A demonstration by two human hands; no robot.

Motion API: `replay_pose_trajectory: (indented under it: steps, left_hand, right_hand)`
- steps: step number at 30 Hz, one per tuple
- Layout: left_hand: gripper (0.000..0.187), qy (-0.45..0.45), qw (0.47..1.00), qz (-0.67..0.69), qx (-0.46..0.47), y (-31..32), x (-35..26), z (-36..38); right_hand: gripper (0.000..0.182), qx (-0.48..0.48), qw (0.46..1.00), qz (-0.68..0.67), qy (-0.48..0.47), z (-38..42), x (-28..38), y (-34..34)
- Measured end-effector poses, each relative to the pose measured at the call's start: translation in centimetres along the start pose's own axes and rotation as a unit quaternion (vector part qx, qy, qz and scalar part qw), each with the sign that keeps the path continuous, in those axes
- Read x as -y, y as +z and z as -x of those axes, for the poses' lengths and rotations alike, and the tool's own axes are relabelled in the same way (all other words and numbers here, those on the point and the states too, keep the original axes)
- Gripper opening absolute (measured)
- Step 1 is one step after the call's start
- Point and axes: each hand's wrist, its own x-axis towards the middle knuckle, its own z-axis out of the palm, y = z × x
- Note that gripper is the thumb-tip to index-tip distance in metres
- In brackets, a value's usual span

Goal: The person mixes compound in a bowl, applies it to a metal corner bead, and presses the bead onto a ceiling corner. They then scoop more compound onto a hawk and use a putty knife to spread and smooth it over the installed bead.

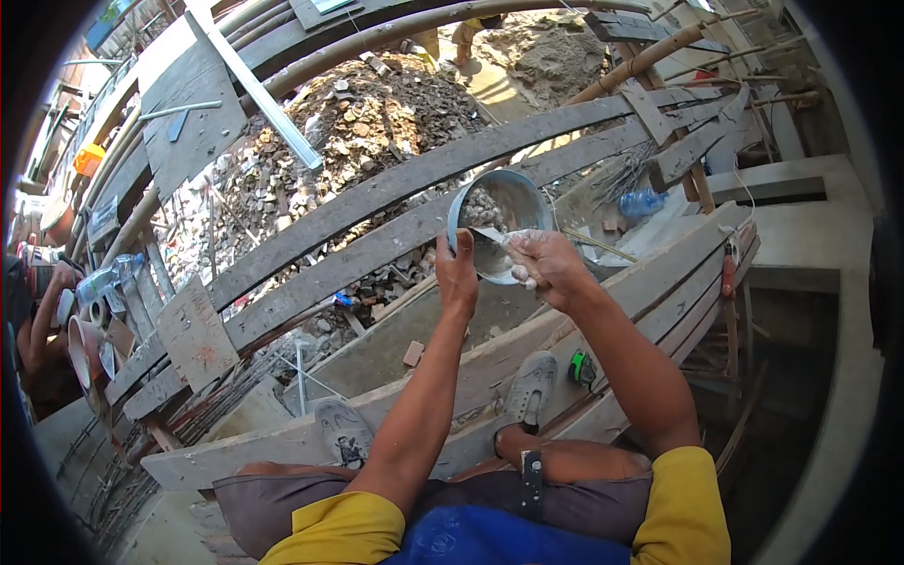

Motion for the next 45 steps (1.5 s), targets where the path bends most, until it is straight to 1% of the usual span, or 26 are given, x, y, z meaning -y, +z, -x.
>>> replay_pose_trajectory:
  steps: [2, 4, 5, 6, 7, 8, 9, 11, 12, 14, 15, 16, 18, 19, 23, 26, 28, 30, 32, 34, 36, 40, 42, 43, 44, 45]
  left_hand:
    - [0.072, 0.001, 1.0, 0.009, -0.021, 0.1, 0.8, -0.7]
    - [0.073, 0.001, 0.999, 0.015, -0.047, -0.3, 0.6, -1.1]
    - [0.075, 0.008, 0.999, 0.014, -0.039, -0.6, 0.0, -1.1]
    - [0.077, 0.015, 0.999, 0.012, -0.031, -0.8, -0.6, -1.0]
    - [0.077, 0.014, 0.999, 0.011, -0.028, -0.9, -0.9, -0.9]
    - [0.081, 0.021, 1.0, -0.015, -0.018, -0.9, -1.4, -0.9]
    - [0.085, 0.029, 0.999, -0.04, -0.009, -0.8, -1.6, -0.9]
    - [0.085, 0.029, 0.999, -0.039, -0.018, -0.3, -1.7, -1.0]
    - [0.085, 0.027, 0.999, -0.038, -0.027, -0.2, -1.7, -1.0]
    - [0.084, 0.034, 0.999, -0.028, -0.029, -0.2, -2.0, -1.1]
    - [0.084, 0.043, 0.998, -0.019, -0.033, -0.2, -2.0, -1.3]
    - [0.084, 0.046, 0.998, -0.017, -0.035, -0.4, -1.9, -1.4]
    - [0.083, 0.028, 0.998, -0.027, -0.051, -1.1, -1.1, -1.1]
    - [0.083, 0.026, 0.998, -0.03, -0.049, -1.1, -1.0, -1.2]
    - [0.083, 0.014, 1.0, -0.005, -0.016, -1.2, -1.8, -1.2]
    - [0.083, 0.01, 1.0, 0.001, -0.01, -1.3, -2.0, -1.4]
    - [0.082, 0.007, 1.0, 0.001, -0.013, -1.1, -1.7, -1.2]
    - [0.081, 0.067, 0.997, 0.012, -0.033, -0.5, -2.1, -1.4]
    - [0.082, 0.053, 0.999, 0.01, -0.006, -0.9, -2.3, -1.6]
    - [0.083, 0.033, 0.999, -0.002, 0.004, -1.4, -1.9, -1.6]
    - [0.083, 0.011, 1.0, -0.014, 0.008, -1.2, -1.7, -1.4]
    - [0.086, 0.069, 0.997, -0.019, -0.015, -0.1, -2.0, -1.0]
    - [0.087, 0.033, 0.999, -0.027, -0.007, -0.5, -2.5, -0.8]
    - [0.087, 0.032, 0.999, -0.027, -0.008, -0.4, -2.6, -0.7]
    - [0.086, 0.039, 0.998, -0.04, -0.009, -0.2, -2.6, -0.6]
    - [0.085, 0.043, 0.998, -0.054, -0.009, -0.2, -2.4, -0.4]
  right_hand:
    - [0.016, -0.004, 1.0, 0.001, -0.019, 0.4, 1.3, -0.6]
    - [0.018, -0.002, 0.974, 0.217, -0.066, 1.2, 3.2, -1.0]
    - [0.018, -0.029, 0.929, 0.36, -0.082, 2.5, 4.4, -0.8]
    - [0.018, -0.029, 0.929, 0.359, -0.081, 2.6, 4.2, -1.1]
    - [0.015, -0.064, 0.796, 0.547, -0.252, 2.8, 3.8, -1.6]
    - [0.013, -0.094, 0.595, 0.69, -0.401, 3.1, 3.4, -1.9]
    - [0.013, -0.095, 0.594, 0.691, -0.401, 3.8, 3.3, -1.2]
    - [0.011, -0.195, 0.538, 0.734, -0.367, 5.2, 2.6, 1.6]
    - [0.011, -0.194, 0.538, 0.734, -0.366, 5.2, 1.5, 2.1]
    - [0.027, -0.138, 0.511, 0.767, -0.364, 4.6, -0.7, 2.3]
    - [0.028, -0.089, 0.537, 0.77, -0.332, 4.6, -1.0, 2.3]
    - [0.028, -0.09, 0.535, 0.77, -0.336, 4.5, -0.5, 1.9]
    - [0.014, -0.087, 0.492, 0.716, -0.488, 4.3, 0.7, 0.5]
    - [0.017, -0.092, 0.568, 0.732, -0.365, 5.7, 2.7, 2.3]
    - [0.019, -0.12, 0.584, 0.704, -0.387, 4.5, 1.5, 2.3]
    - [0.019, -0.038, 0.547, 0.749, -0.371, 4.4, 1.5, 1.8]
    - [0.019, -0.087, 0.622, 0.695, -0.35, 5.4, 4.3, 2.6]
    - [0.017, -0.112, 0.622, 0.682, -0.369, 4.7, 4.0, 2.5]
    - [0.023, -0.081, 0.575, 0.704, -0.409, 3.7, 1.9, 1.9]
    - [0.023, -0.037, 0.563, 0.739, -0.369, 4.4, 2.7, 2.2]
    - [0.025, -0.034, 0.617, 0.728, -0.296, 5.4, 4.8, 2.5]
    - [0.024, -0.122, 0.628, 0.694, -0.33, 4.4, 3.7, 2.6]
    - [0.024, -0.036, 0.57, 0.737, -0.363, 4.3, 1.9, 2.5]
    - [0.023, -0.02, 0.581, 0.755, -0.304, 4.4, 2.9, 2.1]
    - [0.023, -0.02, 0.582, 0.754, -0.302, 4.3, 3.8, 2.0]
    - [0.024, -0.059, 0.613, 0.723, -0.312, 4.2, 4.3, 1.8]
